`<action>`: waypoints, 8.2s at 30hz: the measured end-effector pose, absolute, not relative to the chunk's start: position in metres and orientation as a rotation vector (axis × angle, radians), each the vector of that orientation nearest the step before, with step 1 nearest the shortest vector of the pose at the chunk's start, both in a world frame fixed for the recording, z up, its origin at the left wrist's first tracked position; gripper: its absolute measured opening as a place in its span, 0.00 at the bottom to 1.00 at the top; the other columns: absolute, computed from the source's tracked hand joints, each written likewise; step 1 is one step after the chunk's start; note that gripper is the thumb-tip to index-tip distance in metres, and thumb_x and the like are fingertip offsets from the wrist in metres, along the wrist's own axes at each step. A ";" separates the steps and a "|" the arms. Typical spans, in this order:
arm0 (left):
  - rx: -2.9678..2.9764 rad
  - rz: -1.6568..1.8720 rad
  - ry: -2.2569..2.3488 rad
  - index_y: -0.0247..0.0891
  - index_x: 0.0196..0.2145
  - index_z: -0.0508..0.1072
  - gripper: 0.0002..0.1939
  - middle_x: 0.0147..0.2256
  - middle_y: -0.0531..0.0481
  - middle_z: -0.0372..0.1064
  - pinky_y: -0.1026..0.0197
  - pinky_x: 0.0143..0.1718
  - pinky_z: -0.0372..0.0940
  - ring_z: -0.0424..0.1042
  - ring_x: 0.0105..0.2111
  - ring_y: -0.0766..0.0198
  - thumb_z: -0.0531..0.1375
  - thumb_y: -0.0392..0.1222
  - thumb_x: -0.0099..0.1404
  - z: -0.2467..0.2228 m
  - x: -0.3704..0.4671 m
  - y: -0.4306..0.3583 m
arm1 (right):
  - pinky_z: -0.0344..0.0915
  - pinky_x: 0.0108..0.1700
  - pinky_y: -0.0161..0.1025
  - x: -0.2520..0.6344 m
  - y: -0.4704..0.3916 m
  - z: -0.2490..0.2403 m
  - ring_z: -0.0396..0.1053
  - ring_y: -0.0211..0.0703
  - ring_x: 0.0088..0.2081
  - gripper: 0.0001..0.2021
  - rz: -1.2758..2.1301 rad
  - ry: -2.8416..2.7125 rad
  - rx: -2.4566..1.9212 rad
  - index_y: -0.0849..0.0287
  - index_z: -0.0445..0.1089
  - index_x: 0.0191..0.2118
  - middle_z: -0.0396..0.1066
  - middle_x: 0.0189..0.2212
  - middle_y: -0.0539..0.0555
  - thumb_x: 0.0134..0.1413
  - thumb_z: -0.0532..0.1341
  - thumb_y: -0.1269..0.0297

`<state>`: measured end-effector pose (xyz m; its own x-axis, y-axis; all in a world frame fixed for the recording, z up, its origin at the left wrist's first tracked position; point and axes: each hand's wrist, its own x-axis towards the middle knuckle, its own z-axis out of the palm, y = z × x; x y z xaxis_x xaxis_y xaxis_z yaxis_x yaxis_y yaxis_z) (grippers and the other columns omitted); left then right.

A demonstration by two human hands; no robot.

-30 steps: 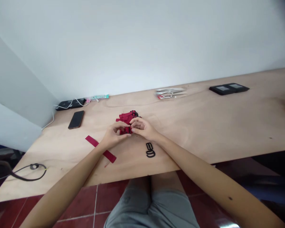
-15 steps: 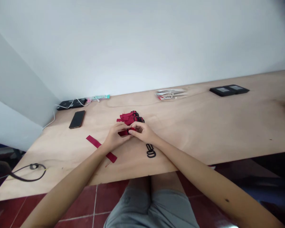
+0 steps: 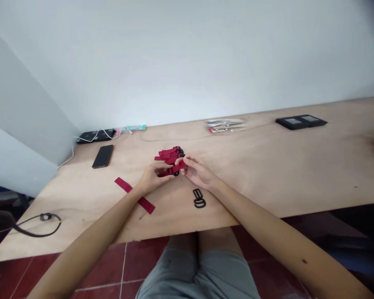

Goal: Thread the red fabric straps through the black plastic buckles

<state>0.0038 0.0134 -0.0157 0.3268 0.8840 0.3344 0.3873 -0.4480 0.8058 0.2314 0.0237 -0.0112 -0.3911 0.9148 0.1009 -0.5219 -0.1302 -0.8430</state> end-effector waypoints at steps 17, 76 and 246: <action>1.905 1.161 1.144 0.41 0.55 0.82 0.25 0.55 0.41 0.81 0.50 0.50 0.78 0.80 0.53 0.47 0.74 0.51 0.63 -0.014 0.001 0.008 | 0.62 0.34 0.36 0.228 0.028 -0.027 0.69 0.38 0.30 0.22 1.555 -1.320 -0.738 0.55 0.74 0.49 0.75 0.30 0.47 0.51 0.77 0.55; 2.314 1.178 0.923 0.41 0.49 0.83 0.15 0.46 0.42 0.82 0.50 0.49 0.77 0.81 0.45 0.54 0.72 0.42 0.66 -0.025 0.003 0.010 | 0.55 0.31 0.36 0.223 0.024 -0.029 0.61 0.37 0.27 0.14 1.210 -1.784 -0.762 0.56 0.73 0.46 0.66 0.27 0.45 0.53 0.68 0.66; 2.110 1.080 1.096 0.41 0.49 0.81 0.16 0.49 0.44 0.80 0.50 0.51 0.78 0.80 0.49 0.53 0.71 0.43 0.63 -0.014 0.005 0.006 | 0.61 0.36 0.37 0.225 0.020 -0.027 0.66 0.40 0.33 0.14 1.134 -1.772 -0.711 0.57 0.72 0.52 0.69 0.32 0.48 0.60 0.61 0.70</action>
<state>0.0048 0.0064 -0.0144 0.3533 0.8409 0.4099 0.4228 -0.5344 0.7319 0.2250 0.0201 -0.0272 -0.4407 0.8167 0.3726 0.0040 0.4169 -0.9090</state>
